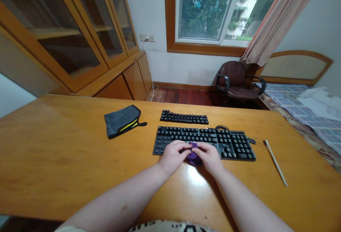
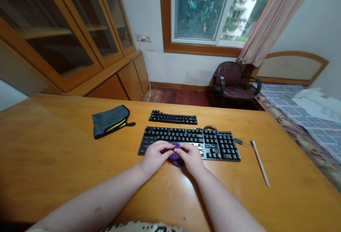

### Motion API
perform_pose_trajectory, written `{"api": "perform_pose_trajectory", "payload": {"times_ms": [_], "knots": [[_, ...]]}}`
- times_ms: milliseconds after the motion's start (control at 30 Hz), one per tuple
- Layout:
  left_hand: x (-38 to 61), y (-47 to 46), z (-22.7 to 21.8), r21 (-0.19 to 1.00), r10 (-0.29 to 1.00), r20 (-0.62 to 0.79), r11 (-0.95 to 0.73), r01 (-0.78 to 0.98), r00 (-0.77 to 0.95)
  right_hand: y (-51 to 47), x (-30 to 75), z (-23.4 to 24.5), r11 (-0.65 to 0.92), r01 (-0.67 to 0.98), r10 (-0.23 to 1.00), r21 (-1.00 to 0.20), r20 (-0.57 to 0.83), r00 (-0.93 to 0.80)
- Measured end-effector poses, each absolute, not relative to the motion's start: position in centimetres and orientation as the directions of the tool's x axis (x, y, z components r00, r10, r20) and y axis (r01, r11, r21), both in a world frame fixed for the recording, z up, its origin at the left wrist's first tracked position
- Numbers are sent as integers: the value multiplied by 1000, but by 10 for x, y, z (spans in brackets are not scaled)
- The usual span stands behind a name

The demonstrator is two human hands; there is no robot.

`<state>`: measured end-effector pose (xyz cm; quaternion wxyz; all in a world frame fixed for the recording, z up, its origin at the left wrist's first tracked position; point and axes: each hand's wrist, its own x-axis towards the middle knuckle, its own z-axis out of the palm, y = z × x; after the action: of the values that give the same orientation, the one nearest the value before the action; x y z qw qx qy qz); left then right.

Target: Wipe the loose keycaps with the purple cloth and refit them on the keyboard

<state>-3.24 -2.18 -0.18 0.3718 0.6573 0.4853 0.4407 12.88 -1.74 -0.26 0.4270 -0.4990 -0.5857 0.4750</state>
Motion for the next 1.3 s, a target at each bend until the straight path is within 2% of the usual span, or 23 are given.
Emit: {"api": "perform_pose_trajectory", "payload": {"times_ms": [100, 200, 400, 600, 667, 800, 867, 967, 1100, 1200, 1300], "knots": [[-36, -24, -1, 824, 925, 304, -376, 424, 229, -18, 128, -2, -21, 168, 985, -986, -49, -163], [-36, -26, -1, 839, 939, 263, -335, 429, 219, -19, 128, -1, -39, 137, 980, -990, -65, -189], [-29, -24, -5, 963, 988, 133, -147, 225, 76, -20, 124, 2, -153, -9, 978, -988, -150, -148], [-29, -19, -10, 1000, 997, 1, -1, 1, 82, -18, 125, 0, -212, -160, 974, -964, -195, -116], [-31, -18, -8, 999, 994, 35, -38, 29, 107, -18, 126, 1, -203, -138, 975, -969, -188, -118], [-36, -20, -2, 945, 966, 204, -236, 227, 157, -19, 127, 2, -195, -100, 976, -976, -184, -117], [-37, -21, 1, 916, 947, 254, -301, 266, 198, -18, 127, 0, -192, -105, 978, -976, -180, -109], [-37, -23, 0, 910, 936, 264, -321, 261, 231, -17, 127, -4, -176, -118, 981, -977, -164, -100], [-34, -24, -5, 952, 962, 194, -231, 199, 191, -16, 130, -7, -144, -100, 986, -984, -135, -94], [-33, -26, -5, 947, 972, 205, -226, 228, 111, -18, 130, -4, -24, -46, 995, -999, -19, -97], [-34, -29, 1, 863, 947, 304, -322, 389, 108, -21, 128, 1, 148, 54, 976, -988, 137, -167]]}}
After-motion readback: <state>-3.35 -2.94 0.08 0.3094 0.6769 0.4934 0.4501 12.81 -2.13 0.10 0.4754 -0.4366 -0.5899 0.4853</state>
